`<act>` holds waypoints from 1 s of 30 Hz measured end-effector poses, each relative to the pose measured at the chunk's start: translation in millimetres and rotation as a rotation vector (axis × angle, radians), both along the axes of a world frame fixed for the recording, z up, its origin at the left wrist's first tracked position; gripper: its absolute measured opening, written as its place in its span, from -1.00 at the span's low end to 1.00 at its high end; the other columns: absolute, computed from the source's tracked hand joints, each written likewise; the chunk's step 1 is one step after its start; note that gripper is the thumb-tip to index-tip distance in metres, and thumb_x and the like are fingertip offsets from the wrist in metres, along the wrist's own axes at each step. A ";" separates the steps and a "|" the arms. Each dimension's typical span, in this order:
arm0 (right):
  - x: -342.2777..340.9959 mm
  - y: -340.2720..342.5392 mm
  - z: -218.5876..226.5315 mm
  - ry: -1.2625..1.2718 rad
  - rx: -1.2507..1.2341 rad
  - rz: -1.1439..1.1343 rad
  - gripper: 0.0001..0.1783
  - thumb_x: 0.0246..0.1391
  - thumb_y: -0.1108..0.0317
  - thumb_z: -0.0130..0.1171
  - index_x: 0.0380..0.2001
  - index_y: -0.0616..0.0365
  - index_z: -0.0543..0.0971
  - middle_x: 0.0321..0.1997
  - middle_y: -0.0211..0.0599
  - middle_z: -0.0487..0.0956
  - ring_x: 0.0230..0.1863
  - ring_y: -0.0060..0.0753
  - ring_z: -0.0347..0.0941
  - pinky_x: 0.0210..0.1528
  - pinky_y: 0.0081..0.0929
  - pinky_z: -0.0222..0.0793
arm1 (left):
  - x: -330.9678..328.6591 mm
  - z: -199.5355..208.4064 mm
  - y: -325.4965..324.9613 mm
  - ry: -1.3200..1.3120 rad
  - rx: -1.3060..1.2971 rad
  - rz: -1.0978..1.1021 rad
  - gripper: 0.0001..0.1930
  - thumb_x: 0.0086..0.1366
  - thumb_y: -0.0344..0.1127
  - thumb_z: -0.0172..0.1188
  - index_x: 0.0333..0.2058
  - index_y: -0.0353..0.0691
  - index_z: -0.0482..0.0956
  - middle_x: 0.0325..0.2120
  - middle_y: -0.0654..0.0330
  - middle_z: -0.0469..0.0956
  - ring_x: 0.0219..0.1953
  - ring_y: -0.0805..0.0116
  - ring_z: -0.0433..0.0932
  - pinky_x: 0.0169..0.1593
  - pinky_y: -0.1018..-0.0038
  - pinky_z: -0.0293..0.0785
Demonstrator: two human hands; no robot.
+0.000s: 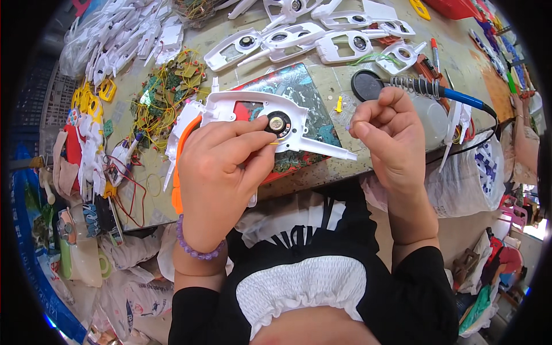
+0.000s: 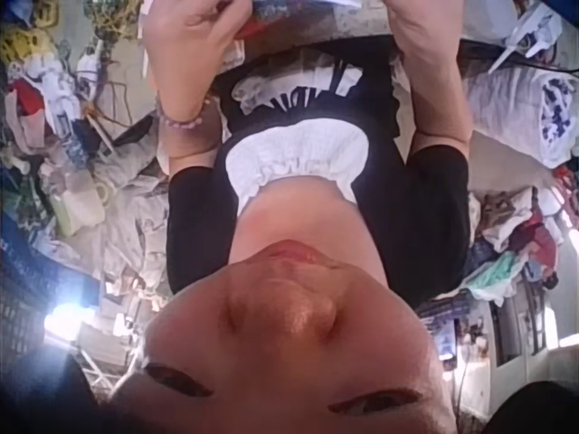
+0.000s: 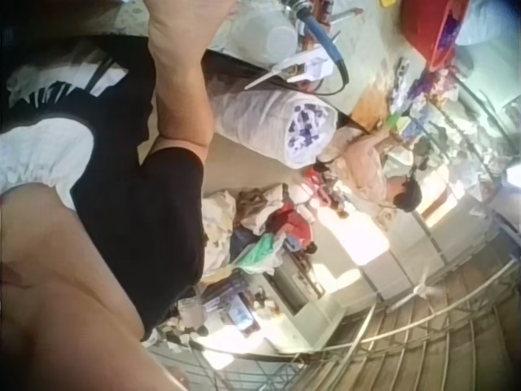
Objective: The person is soldering electronic components onto a circuit board and assembling toy parts.
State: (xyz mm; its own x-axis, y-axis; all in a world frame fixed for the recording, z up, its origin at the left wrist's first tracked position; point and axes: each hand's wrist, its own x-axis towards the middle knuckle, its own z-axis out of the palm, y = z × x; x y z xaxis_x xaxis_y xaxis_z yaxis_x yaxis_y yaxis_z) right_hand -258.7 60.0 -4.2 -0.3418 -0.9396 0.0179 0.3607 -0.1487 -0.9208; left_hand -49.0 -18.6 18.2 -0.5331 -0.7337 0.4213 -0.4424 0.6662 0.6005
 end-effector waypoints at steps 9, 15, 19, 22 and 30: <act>4.2 4.9 -4.8 0.072 -0.139 -0.002 -0.56 -0.10 0.68 0.15 -0.22 0.07 0.21 -0.35 -0.26 0.46 -0.29 -0.52 0.38 -0.19 -0.60 0.28 | 0.9 -0.2 1.7 -0.018 -0.020 0.005 -0.88 -0.07 -0.45 0.30 -0.47 -0.26 0.64 -0.39 0.16 0.63 -0.38 0.24 0.55 -0.23 0.40 0.43; 1.2 13.6 -7.1 0.070 -0.181 0.048 -0.61 -0.06 0.73 0.13 -0.22 0.14 0.26 -0.27 -0.24 0.51 -0.20 -0.55 0.44 -0.08 -0.58 0.37 | -0.7 -0.4 1.5 -0.011 -0.021 0.011 -0.88 -0.06 -0.45 0.30 -0.47 -0.26 0.64 -0.40 0.16 0.63 -0.37 0.23 0.56 -0.22 0.39 0.43; -1.3 22.1 -13.1 0.261 -0.251 -0.142 -0.68 -0.03 0.74 0.03 -0.21 0.20 0.33 -0.29 -0.23 0.50 -0.21 -0.53 0.43 -0.09 -0.56 0.37 | -1.2 0.5 2.0 -0.020 -0.020 0.017 -0.88 -0.06 -0.44 0.30 -0.47 -0.25 0.64 -0.39 0.16 0.63 -0.36 0.23 0.56 -0.22 0.39 0.43; -27.1 30.3 -27.5 0.254 -0.385 -0.306 -0.82 0.02 0.70 -0.09 -0.30 0.25 0.38 -0.34 -0.23 0.48 -0.31 -0.48 0.38 -0.24 -0.57 0.32 | -0.2 1.6 1.9 -0.015 -0.004 0.026 -0.89 -0.06 -0.44 0.30 -0.47 -0.25 0.64 -0.39 0.16 0.63 -0.36 0.23 0.57 -0.22 0.39 0.43; -115.7 28.8 -47.4 0.187 -0.080 -0.877 -0.62 0.24 0.05 -0.02 -0.42 0.17 0.42 -0.79 -0.54 0.17 -0.79 -0.68 -0.02 -0.69 -0.67 -0.08 | 0.8 0.8 0.6 0.018 0.018 0.029 -0.90 -0.06 -0.43 0.30 -0.48 -0.24 0.64 -0.40 0.16 0.64 -0.39 0.25 0.56 -0.21 0.41 0.40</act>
State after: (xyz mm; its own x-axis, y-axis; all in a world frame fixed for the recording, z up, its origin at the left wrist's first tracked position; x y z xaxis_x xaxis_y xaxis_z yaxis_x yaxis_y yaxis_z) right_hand -374.4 88.8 -51.6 -0.9206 -0.3358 0.1992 -0.0674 -0.3658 -0.9282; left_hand -48.2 -18.0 19.0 -0.5040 -0.7562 0.4172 -0.4507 0.6424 0.6198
